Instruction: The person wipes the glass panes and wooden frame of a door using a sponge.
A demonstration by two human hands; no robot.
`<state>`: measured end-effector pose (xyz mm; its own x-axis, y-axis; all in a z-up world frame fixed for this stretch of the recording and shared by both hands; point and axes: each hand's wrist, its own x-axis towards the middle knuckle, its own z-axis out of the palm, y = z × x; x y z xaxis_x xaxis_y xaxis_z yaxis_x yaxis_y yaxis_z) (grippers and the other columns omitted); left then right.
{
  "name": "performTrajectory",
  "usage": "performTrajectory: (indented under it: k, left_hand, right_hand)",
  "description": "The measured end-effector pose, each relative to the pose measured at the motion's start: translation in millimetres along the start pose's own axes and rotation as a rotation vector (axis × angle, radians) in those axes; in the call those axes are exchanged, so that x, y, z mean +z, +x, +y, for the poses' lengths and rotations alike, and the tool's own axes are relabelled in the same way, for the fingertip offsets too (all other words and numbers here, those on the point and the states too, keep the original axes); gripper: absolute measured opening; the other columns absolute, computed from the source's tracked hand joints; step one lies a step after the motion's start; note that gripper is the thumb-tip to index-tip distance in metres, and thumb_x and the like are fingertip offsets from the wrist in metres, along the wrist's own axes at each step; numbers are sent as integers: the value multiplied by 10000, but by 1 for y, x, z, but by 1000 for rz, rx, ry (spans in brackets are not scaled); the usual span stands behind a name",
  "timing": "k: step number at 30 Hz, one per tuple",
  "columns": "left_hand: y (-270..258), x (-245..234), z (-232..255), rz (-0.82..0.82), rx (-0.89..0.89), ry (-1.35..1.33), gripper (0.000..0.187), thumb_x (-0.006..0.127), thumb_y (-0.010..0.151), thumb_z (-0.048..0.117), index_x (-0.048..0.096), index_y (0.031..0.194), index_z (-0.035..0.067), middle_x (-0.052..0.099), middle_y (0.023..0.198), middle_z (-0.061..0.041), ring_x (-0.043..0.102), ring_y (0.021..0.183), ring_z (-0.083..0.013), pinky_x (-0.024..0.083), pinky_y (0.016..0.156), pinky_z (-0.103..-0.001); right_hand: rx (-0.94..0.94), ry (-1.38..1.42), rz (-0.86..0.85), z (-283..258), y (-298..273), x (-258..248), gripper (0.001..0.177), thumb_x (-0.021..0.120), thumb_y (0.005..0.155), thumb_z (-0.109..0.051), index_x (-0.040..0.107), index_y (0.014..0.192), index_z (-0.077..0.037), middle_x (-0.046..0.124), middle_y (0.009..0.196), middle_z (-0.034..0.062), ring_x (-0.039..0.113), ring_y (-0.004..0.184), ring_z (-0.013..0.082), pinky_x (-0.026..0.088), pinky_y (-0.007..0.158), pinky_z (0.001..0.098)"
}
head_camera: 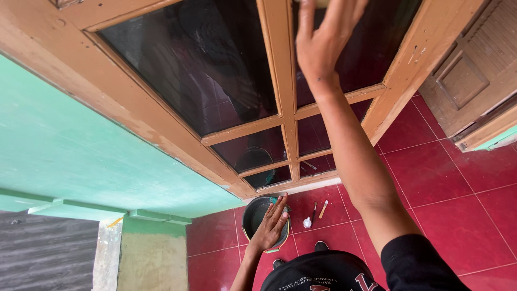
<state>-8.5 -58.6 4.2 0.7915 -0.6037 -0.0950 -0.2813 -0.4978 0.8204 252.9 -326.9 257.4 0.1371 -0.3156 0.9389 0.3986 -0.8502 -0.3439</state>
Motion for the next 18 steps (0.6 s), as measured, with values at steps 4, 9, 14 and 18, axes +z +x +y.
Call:
performTrajectory:
  k: [4,9,14,18]
  left_hand:
    - [0,2,-3,-6,30,20,691,234,1084,495,207,1630,74,264,1698,-114,201,1584,-278,124,1280,-438]
    - [3,3,-6,5,8,-16,682,239,1077,478,209,1628,77,261,1699,-112,180,1585,-277,115,1273,-445]
    - [0,9,-15,17,113,77,661,205,1106,480,210,1630,76,256,1716,-111,200,1595,-273,128,1289,-448]
    - [8,6,-7,-25,25,44,668,209,1084,480,204,1634,102,239,1710,-80,165,1592,-257,110,1281,-440]
  right_hand:
    - [-79,12,-153,-12,-8,6,384,654,1158,-330,546,1445,-99,562,1415,136,482,1372,375,395,1141,554]
    - [-174,-301,-150,56,-5,-17,510,525,1166,-390,498,1527,-31,411,1536,277,357,1429,466,323,1188,582]
    - [197,-140,-11,87,4,-23,453,530,1201,-434,524,1517,-109,394,1619,163,349,1514,378,323,1287,530]
    - [-118,-187,-154,24,-13,-8,429,530,1189,-364,522,1538,-114,354,1588,233,308,1494,465,305,1252,605]
